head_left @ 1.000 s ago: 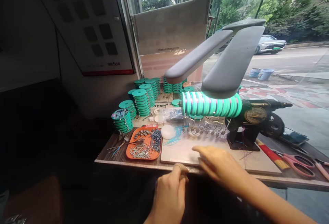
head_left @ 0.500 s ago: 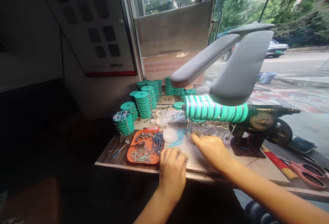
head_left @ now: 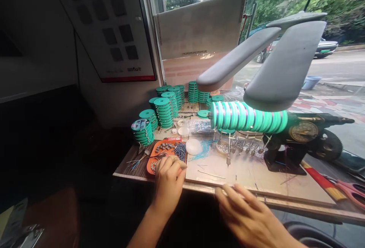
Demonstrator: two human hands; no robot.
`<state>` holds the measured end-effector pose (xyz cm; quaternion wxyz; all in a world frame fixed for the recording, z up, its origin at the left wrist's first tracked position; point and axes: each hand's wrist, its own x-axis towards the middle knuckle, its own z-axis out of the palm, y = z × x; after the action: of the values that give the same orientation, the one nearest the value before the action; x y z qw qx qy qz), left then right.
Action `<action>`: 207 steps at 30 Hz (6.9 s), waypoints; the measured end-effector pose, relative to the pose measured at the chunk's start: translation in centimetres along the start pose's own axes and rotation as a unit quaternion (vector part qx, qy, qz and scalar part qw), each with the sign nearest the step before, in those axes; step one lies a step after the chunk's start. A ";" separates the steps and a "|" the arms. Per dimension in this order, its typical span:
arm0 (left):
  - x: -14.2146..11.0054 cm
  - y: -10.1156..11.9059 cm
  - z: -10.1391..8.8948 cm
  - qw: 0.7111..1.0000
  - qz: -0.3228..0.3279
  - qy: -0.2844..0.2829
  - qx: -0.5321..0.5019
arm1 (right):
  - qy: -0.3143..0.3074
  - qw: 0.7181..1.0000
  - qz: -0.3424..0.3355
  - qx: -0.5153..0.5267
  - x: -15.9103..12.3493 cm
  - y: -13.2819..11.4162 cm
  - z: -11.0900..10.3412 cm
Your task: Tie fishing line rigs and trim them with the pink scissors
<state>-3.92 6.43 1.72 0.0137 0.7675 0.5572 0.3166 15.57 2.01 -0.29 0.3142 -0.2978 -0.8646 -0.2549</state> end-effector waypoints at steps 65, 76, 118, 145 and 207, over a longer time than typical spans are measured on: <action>-8.2 4.8 1.9 0.939 -0.117 -0.006 -0.324 | -0.079 0.882 0.291 0.362 -1.2 -2.8 -2.1; -8.5 4.6 1.9 0.952 -0.094 0.001 -0.290 | -0.112 0.890 0.274 0.348 -1.6 -3.1 -1.8; -8.5 3.5 3.1 0.860 -0.301 -0.108 -0.398 | -0.238 0.890 0.386 -0.043 -1.7 9.2 1.6; -7.7 3.7 3.0 0.883 -0.226 -0.105 -0.397 | -0.435 0.841 0.315 -0.064 0.3 11.0 1.5; -6.7 5.9 2.8 0.911 -0.171 -0.017 -0.376 | -0.162 0.707 0.458 0.513 -0.9 -2.2 -2.1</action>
<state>1.26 -0.64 -1.43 0.3643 0.6039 0.5195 0.4824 15.44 -1.20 -0.03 0.3516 -0.4867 -0.6571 0.4558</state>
